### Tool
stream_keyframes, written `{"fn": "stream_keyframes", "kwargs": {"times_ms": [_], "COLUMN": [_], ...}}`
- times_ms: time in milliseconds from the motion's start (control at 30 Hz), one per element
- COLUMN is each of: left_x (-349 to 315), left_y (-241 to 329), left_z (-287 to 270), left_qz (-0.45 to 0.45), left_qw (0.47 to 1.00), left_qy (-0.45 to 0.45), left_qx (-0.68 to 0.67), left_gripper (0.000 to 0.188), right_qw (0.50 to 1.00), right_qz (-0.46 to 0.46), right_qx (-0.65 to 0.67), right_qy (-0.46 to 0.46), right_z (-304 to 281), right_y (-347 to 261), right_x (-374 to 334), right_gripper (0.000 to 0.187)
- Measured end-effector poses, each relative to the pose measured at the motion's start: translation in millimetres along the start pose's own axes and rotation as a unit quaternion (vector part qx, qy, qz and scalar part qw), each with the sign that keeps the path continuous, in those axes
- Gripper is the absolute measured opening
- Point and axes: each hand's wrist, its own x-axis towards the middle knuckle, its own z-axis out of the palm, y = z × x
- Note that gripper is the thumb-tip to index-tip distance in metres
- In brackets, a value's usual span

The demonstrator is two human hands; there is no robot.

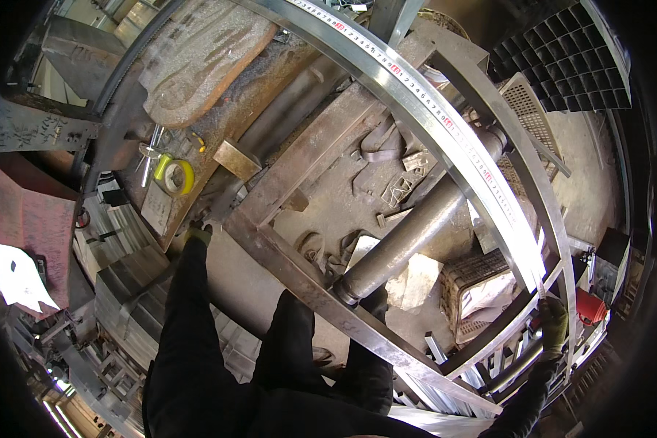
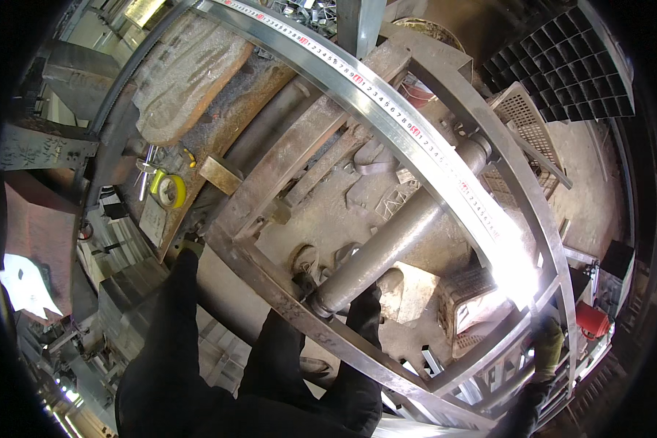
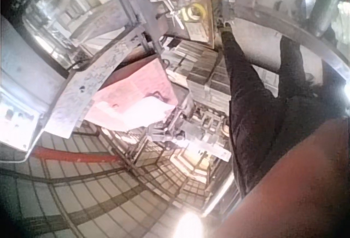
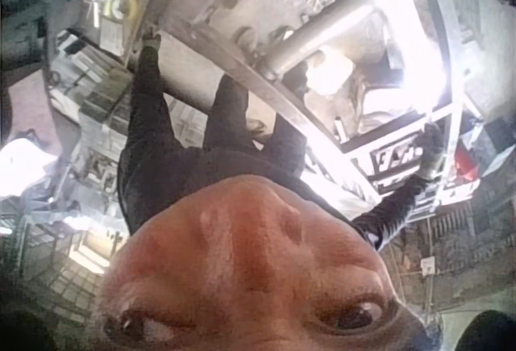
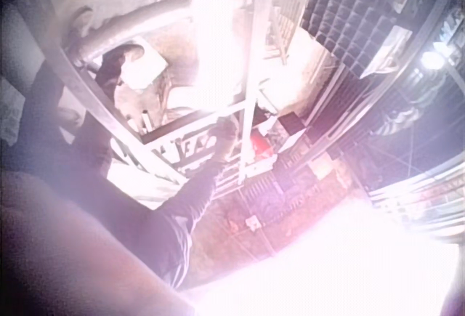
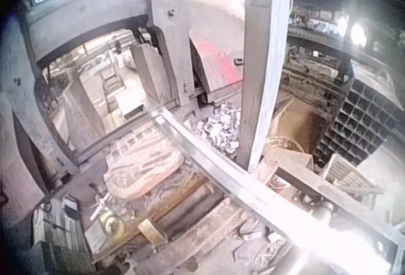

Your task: The person measures a metal frame with a tape measure, then picks up and places a metal bar on a cutting machine. The person also handles a paper document on a red machine.

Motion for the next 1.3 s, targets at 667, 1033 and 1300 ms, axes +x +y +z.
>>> {"fn": "stream_keyframes", "kwargs": {"times_ms": [667, 1033, 1300], "left_x": [-154, -432, -545], "left_y": [89, 369, 594], "left_z": [-84, -208, -101], "left_qz": [0.157, 0.353, 0.752], "left_qw": [0.952, 0.933, 0.609], "left_qy": [0.008, -0.029, 0.173], "left_qx": [0.262, -0.060, 0.184], "left_gripper": [0.045, 0.029, 0.088], "right_qw": [0.995, 0.990, 0.985], "right_qz": [-0.062, -0.055, -0.134], "right_qx": [-0.061, -0.027, -0.062], "right_qy": [-0.038, -0.126, -0.091], "right_z": [3, -19, -6], "right_y": [-21, -44, -22], "right_x": [12, 22, 26], "right_gripper": [0.028, 0.025, 0.029]}}
